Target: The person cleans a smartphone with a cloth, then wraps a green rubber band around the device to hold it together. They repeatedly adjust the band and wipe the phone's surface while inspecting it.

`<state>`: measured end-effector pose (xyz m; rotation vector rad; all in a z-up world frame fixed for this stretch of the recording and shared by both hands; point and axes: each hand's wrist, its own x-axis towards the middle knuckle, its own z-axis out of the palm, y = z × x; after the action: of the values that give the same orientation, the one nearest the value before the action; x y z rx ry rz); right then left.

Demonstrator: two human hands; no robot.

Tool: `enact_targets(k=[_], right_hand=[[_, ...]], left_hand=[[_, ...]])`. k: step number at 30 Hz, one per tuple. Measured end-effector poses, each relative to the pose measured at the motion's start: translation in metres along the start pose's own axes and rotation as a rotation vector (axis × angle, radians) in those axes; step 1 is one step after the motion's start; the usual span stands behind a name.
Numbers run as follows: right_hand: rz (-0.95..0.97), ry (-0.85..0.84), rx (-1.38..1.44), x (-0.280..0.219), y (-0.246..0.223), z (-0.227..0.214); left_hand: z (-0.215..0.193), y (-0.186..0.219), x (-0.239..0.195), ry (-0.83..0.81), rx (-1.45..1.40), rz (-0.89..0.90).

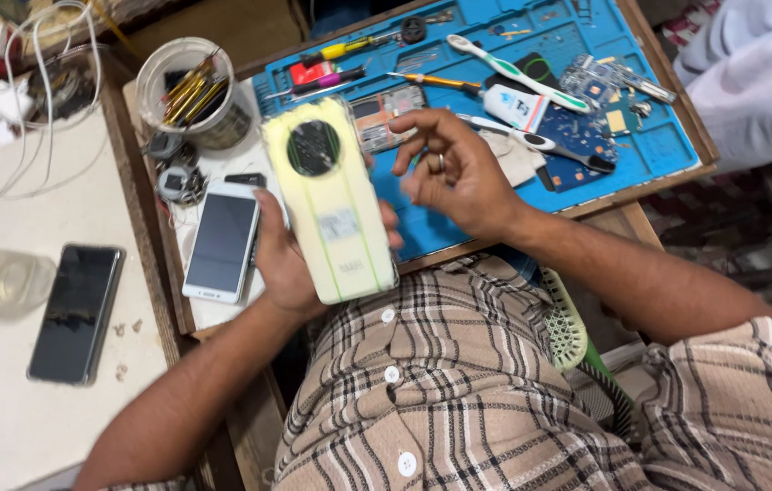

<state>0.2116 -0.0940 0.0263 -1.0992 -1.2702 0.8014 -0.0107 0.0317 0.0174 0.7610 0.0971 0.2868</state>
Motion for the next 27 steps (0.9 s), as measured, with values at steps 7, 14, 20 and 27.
enact_targets(k=[7,14,20,27], right_hand=[[0.091,-0.167,-0.186,-0.011,-0.003,0.037],[0.073,-0.025,-0.232,-0.009,0.012,0.051],[0.028,0.029,-0.37,-0.009,0.01,0.058],[0.051,0.029,-0.388,-0.008,0.005,0.059]], left_hand=[[-0.021,0.021,0.015,0.129,0.124,0.309],[-0.023,0.014,0.012,0.08,0.151,0.297],[-0.022,0.006,0.013,0.11,0.148,0.29],[-0.018,0.007,0.009,0.093,0.131,0.297]])
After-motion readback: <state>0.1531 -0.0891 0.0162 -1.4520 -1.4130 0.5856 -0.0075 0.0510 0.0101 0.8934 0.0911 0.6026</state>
